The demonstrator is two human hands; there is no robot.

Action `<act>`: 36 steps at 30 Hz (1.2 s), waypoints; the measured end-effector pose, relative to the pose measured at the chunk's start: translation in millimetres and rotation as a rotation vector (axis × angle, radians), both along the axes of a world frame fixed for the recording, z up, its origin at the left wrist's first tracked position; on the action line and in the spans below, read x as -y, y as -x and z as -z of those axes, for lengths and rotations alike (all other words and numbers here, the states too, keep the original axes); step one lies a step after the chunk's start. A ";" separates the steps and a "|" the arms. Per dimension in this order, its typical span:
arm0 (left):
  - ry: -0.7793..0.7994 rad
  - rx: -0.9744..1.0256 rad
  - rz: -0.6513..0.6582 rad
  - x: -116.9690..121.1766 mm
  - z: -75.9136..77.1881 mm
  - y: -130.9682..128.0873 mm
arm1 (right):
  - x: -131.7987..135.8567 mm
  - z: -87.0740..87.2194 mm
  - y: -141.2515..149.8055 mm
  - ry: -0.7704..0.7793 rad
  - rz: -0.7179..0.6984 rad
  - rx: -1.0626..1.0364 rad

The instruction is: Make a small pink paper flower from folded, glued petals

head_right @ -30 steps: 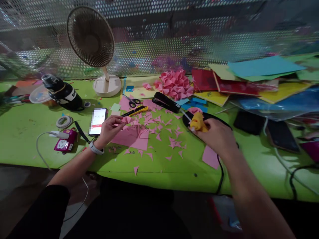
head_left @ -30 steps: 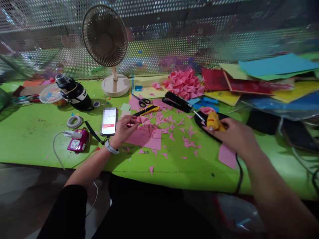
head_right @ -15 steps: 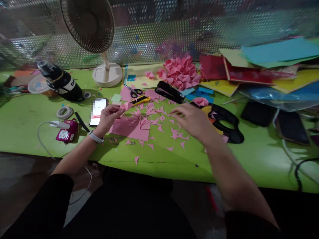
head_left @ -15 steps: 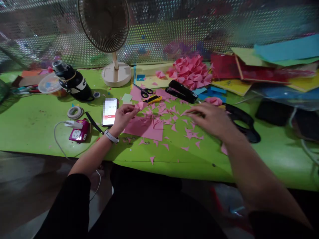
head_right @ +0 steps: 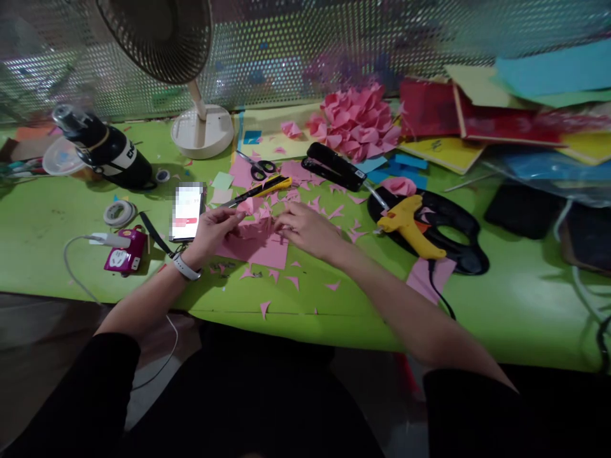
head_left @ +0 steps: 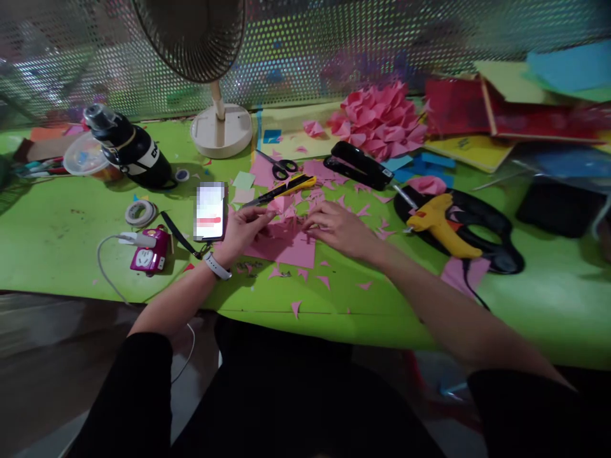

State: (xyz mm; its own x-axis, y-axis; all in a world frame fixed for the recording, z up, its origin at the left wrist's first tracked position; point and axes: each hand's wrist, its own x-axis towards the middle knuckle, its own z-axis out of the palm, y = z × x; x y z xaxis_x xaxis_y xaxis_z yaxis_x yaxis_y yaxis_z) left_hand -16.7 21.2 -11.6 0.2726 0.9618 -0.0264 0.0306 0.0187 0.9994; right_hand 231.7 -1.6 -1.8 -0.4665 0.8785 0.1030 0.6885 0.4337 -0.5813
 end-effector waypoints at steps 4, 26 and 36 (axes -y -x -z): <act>0.025 0.053 0.061 6.7 4.6 -8.1 | 0.4 -16.0 4.4 -0.033 0.017 -0.035; -0.048 0.280 -0.282 -12.3 -8.8 10.0 | -23.0 -69.7 -64.1 -0.232 0.517 0.090; -0.167 0.326 -0.430 -22.4 -18.8 16.4 | -5.2 -77.8 -83.0 -0.190 0.591 0.091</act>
State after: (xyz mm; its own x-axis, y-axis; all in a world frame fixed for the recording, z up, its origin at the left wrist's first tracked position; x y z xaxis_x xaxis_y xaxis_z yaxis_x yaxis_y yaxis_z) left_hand -33.1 43.6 7.2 -0.1761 0.9719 0.1560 -0.2556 -0.1982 0.9463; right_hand 314.6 3.6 76.0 0.0782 0.9609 0.2656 0.8868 0.0547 -0.4589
